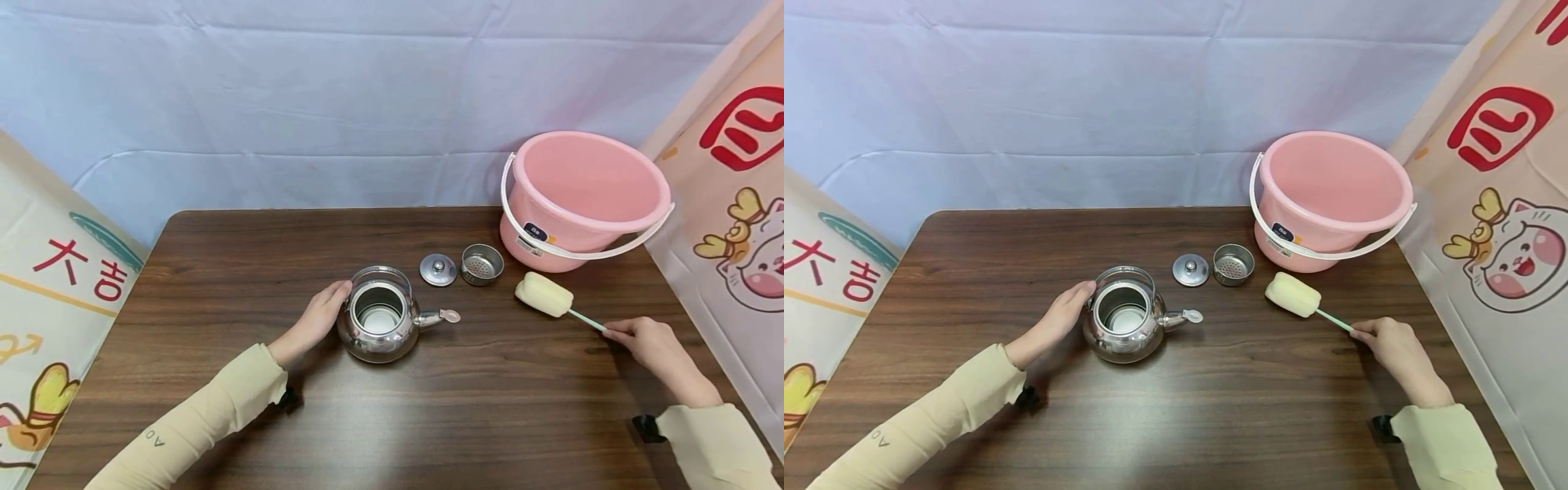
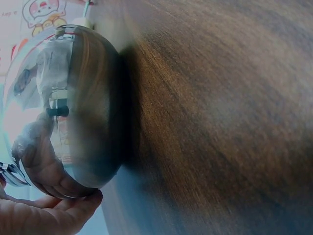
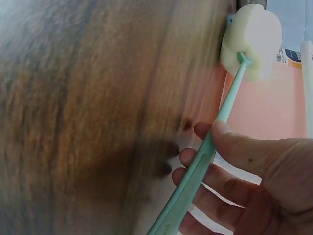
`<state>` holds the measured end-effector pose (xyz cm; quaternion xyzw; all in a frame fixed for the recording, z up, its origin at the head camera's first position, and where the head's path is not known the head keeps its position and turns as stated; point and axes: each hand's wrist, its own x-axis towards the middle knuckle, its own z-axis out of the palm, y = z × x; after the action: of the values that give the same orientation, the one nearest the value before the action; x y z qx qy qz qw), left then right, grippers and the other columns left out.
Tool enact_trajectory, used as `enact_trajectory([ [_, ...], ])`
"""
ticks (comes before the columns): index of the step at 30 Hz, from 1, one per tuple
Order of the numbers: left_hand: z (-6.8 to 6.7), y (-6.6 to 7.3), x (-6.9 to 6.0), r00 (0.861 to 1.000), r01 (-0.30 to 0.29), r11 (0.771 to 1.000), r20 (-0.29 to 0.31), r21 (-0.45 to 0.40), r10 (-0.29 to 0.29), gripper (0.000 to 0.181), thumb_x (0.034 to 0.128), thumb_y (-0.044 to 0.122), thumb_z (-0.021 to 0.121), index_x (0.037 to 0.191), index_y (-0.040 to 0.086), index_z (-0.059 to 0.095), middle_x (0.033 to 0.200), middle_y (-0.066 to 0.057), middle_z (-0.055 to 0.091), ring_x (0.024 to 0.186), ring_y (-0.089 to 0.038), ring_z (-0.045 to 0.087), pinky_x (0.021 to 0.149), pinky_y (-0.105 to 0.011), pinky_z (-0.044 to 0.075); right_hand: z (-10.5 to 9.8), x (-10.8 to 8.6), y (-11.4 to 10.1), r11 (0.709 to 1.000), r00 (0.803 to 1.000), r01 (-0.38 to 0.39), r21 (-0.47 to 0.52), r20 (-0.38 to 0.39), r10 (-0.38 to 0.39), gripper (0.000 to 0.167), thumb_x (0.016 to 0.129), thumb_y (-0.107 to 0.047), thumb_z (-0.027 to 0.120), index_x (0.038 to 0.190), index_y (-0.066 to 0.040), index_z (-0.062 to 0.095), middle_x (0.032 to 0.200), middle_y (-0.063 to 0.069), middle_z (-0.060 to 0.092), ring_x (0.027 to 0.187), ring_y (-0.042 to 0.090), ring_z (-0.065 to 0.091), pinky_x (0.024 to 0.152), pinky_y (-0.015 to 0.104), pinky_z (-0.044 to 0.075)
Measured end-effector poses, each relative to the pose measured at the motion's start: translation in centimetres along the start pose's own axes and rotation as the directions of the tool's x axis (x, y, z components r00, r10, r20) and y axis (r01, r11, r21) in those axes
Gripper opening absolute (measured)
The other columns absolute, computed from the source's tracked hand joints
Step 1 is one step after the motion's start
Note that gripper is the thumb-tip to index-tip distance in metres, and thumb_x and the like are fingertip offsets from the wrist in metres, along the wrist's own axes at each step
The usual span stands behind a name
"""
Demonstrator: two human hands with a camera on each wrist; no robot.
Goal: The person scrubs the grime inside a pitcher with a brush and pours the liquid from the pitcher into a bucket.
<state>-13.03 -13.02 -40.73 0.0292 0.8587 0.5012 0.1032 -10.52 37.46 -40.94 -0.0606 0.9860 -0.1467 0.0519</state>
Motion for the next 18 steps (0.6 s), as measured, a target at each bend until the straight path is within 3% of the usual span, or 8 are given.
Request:
enact_trajectory([
  [18, 0.02, 0.11, -0.09, 1.0, 0.006, 1.0, -0.006, -0.011, -0.006, 0.054, 0.0979, 0.038, 0.034, 0.132, -0.003, 0.043, 0.134, -0.018, 0.045, 0.127, -0.028, 0.036, 0.108, -0.04, 0.026, -0.11, 0.4, -0.37, 0.999, 1.0, 0.022, -0.025, 0.013, -0.022, 0.014, 0.082, -0.005, 0.063, 0.084, 0.008, 0.066, 0.084, 0.029, 0.062, 0.08, 0.048, 0.057, 0.064, 0.055, 0.043],
])
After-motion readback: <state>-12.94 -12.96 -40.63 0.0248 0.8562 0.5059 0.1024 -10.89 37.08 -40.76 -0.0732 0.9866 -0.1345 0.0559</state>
